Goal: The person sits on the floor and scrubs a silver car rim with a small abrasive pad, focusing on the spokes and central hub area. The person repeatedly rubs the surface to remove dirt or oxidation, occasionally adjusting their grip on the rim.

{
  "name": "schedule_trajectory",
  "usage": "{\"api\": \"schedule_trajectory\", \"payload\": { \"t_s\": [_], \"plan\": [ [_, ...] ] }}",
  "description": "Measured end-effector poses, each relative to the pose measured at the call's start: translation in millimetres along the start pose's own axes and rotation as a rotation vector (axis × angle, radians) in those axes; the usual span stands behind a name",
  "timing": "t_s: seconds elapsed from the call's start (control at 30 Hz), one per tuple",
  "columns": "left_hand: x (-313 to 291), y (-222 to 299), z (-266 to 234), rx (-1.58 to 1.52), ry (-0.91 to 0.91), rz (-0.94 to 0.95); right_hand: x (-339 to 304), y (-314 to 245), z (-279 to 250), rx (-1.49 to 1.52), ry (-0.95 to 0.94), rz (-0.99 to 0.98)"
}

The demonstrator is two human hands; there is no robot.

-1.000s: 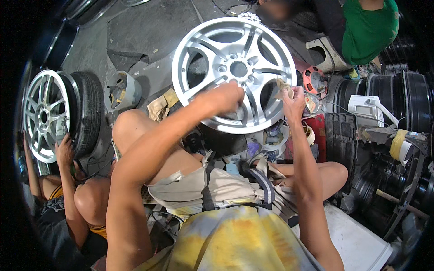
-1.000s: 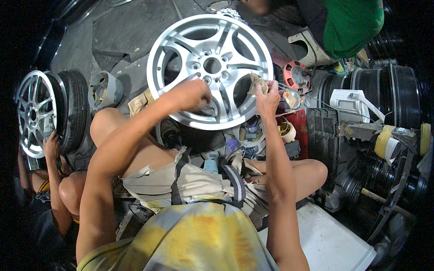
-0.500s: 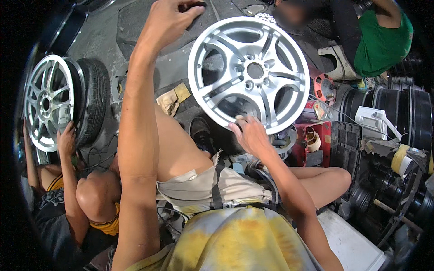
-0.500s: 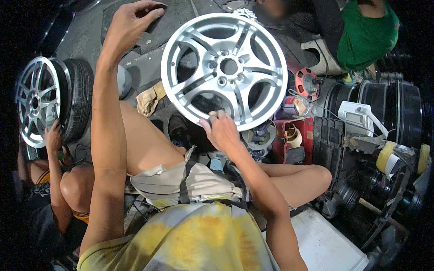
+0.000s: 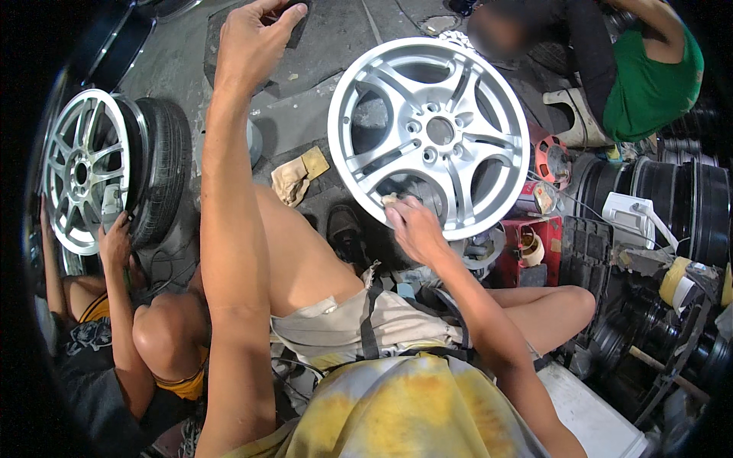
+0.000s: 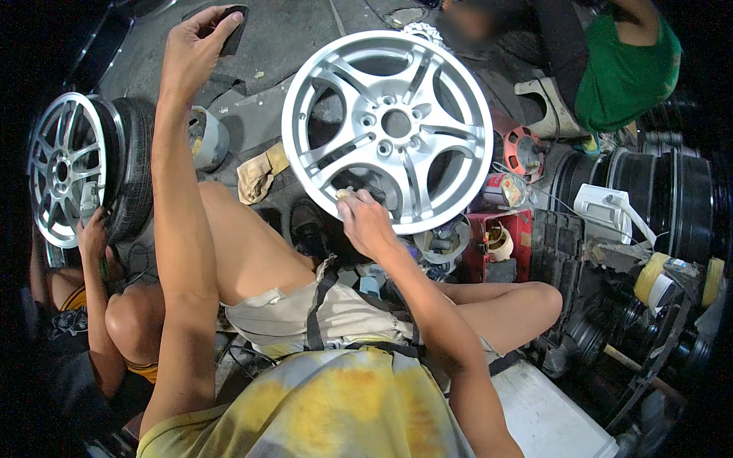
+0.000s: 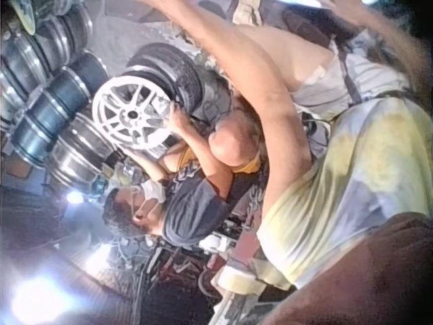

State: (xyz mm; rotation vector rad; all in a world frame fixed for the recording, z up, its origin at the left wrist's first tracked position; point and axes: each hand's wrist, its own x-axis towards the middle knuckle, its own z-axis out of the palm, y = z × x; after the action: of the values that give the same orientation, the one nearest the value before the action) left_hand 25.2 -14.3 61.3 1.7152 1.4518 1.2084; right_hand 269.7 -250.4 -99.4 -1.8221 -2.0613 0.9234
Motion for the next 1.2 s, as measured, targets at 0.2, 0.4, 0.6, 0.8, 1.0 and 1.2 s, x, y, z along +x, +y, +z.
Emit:
{"api": "schedule_trajectory", "payload": {
  "t_s": [0.2,0.4,0.6,0.8,1.0,1.2],
  "plan": [
    [2,-11,-6,0.013,0.115,0.046,-28,10,-12,-0.387,-0.069,0.075],
    [5,-13,9,0.043,0.021,0.105,15,-35,13,0.127,0.196,0.074],
    [7,-33,-2,0.059,-0.021,0.124,-32,34,-28,-0.09,-0.008,0.111],
    [10,-27,8,0.035,0.003,0.126,9,12,3,-0.061,0.073,0.011],
    [2,-23,12,0.097,0.003,0.123,-10,38,-7,-0.307,-0.015,0.128],
    [5,-30,12,0.1,-0.026,0.131,-16,27,-14,-0.496,-0.041,0.055]
  ]
}}
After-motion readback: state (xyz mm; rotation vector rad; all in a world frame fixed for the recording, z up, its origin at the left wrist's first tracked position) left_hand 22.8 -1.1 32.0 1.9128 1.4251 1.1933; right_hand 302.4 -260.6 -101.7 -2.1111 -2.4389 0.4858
